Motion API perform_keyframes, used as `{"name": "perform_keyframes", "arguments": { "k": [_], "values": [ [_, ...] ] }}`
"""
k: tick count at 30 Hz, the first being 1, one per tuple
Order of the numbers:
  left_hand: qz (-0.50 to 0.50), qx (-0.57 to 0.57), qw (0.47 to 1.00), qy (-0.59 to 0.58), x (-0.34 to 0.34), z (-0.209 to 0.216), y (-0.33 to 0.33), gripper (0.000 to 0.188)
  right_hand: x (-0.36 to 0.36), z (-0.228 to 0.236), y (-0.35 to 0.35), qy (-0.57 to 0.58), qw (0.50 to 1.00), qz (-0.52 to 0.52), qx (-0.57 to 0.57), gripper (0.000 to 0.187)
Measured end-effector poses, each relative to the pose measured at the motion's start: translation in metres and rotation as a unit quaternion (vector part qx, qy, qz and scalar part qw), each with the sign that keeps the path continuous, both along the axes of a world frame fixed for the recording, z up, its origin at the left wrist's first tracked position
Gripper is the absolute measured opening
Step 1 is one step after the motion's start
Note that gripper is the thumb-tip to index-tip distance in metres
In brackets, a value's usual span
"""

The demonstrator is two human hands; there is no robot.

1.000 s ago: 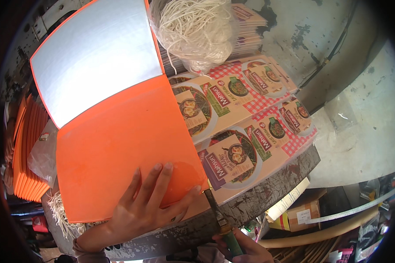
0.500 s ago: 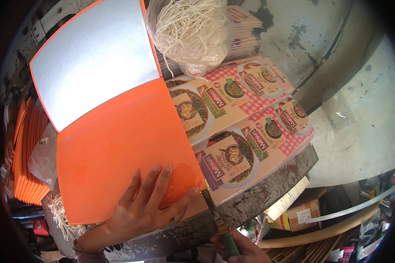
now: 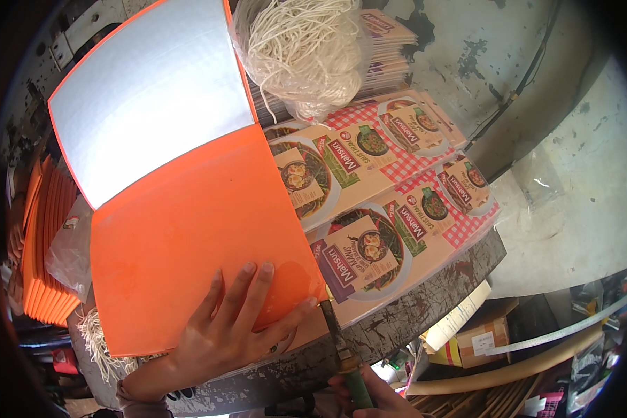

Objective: The person prepares materials and assembles plastic folders, using string and a hand-held tool to secure the parts together.

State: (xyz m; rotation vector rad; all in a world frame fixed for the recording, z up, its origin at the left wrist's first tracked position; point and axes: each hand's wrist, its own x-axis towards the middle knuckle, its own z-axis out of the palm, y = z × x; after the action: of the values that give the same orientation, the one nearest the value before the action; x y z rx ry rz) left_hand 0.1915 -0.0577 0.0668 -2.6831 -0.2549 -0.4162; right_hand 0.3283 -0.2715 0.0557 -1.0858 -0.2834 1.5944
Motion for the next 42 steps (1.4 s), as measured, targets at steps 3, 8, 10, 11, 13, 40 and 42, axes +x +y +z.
{"name": "perform_keyframes", "arguments": {
  "k": [3, 8, 10, 11, 13, 40, 42],
  "values": [
    [-0.005, 0.017, 1.000, 0.008, -0.001, 0.000, 0.002, 0.040, -0.005, 0.005, 0.005, -0.026, 0.999, -0.030, -0.017, 0.066],
    [0.000, -0.007, 1.000, 0.008, -0.001, 0.002, 0.000, 0.040, 0.001, -0.009, 0.002, -0.009, 0.999, 0.003, 0.044, 0.064],
    [-0.003, -0.012, 1.000, 0.004, 0.001, 0.003, -0.001, 0.041, 0.002, -0.008, 0.002, -0.013, 0.998, 0.004, 0.063, 0.063],
    [0.002, -0.015, 1.000, 0.007, 0.000, 0.003, -0.001, 0.041, 0.002, -0.011, 0.003, -0.011, 0.997, 0.011, 0.077, 0.063],
    [0.010, -0.007, 1.000, 0.010, -0.002, 0.002, -0.001, 0.042, 0.002, -0.014, 0.004, -0.006, 0.995, 0.021, 0.093, 0.063],
    [-0.266, -0.357, 0.885, 0.135, 0.049, 0.021, 0.063, 0.072, -0.008, 0.040, 0.014, -0.485, 0.873, 0.049, -0.001, 0.049],
    [-0.278, -0.369, 0.879, 0.119, 0.051, 0.018, 0.064, 0.070, -0.007, 0.038, 0.012, -0.487, 0.871, 0.055, -0.028, 0.052]
  ]
}}
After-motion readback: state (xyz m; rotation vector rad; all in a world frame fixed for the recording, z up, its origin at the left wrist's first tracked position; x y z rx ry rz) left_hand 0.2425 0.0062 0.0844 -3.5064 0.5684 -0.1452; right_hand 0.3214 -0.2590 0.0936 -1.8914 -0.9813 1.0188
